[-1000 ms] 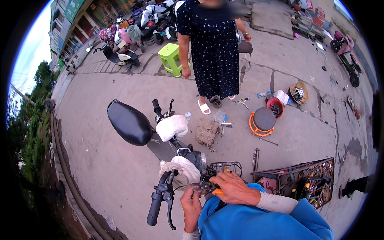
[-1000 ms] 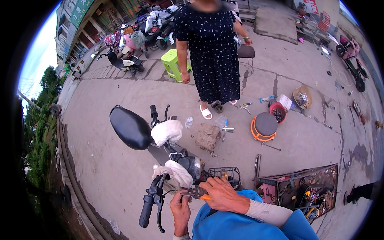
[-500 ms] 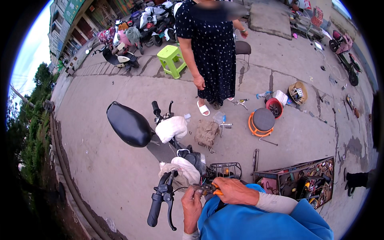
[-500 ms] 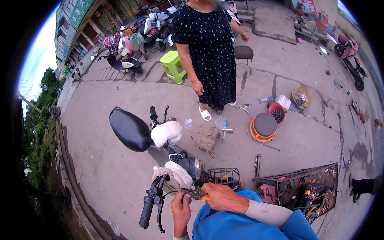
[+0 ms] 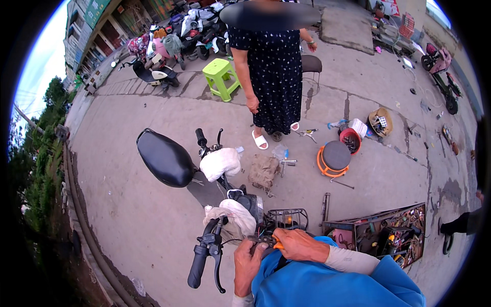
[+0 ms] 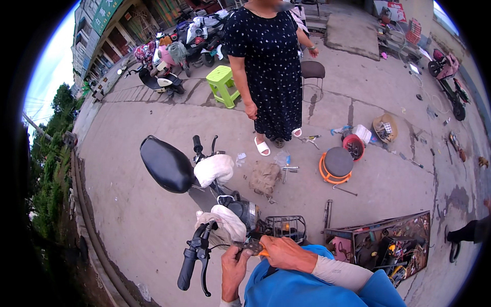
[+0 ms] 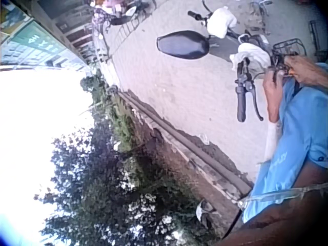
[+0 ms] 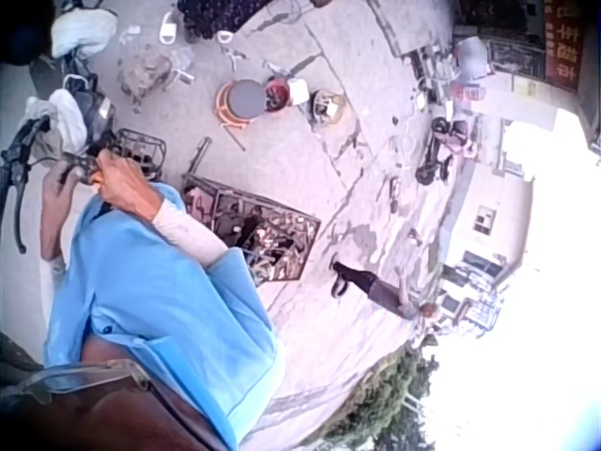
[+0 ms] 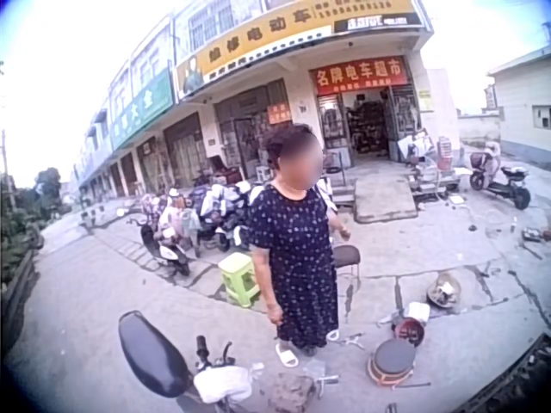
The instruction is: The person uses pliers to strip and adjust wires on the handlebar of a scooter. A woman in a black dress moves a green stool nearby and sits down while the repair continues.
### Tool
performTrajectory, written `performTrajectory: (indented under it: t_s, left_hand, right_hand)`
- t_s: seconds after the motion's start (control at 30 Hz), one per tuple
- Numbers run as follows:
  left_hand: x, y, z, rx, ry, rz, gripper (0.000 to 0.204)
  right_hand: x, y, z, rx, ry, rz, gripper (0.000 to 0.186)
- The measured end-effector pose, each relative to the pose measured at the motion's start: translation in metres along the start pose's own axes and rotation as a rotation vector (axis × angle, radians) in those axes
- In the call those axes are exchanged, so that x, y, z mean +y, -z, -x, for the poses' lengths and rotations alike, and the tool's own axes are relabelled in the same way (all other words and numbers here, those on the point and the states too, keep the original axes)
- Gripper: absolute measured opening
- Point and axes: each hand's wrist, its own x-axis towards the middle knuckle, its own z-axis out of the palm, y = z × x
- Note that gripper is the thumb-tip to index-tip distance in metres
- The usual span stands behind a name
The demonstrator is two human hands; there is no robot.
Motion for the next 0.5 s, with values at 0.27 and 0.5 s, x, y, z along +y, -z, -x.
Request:
performTrajectory:
  t_s: [0.27,0.5]
  left_hand:
    - [0.01,-0.006,-0.003,0.13,-0.067,0.035,0.021]
    - [0.0,-0.003,-0.009,0.104,-0.047,0.012,0.033]
  right_hand:
    - [0.0,-0.013,0.005,-0.017,-0.176,-0.282,0.041]
    - [-0.017,-0.012,0.013,0.199,-0.19,-0.179,0.044]
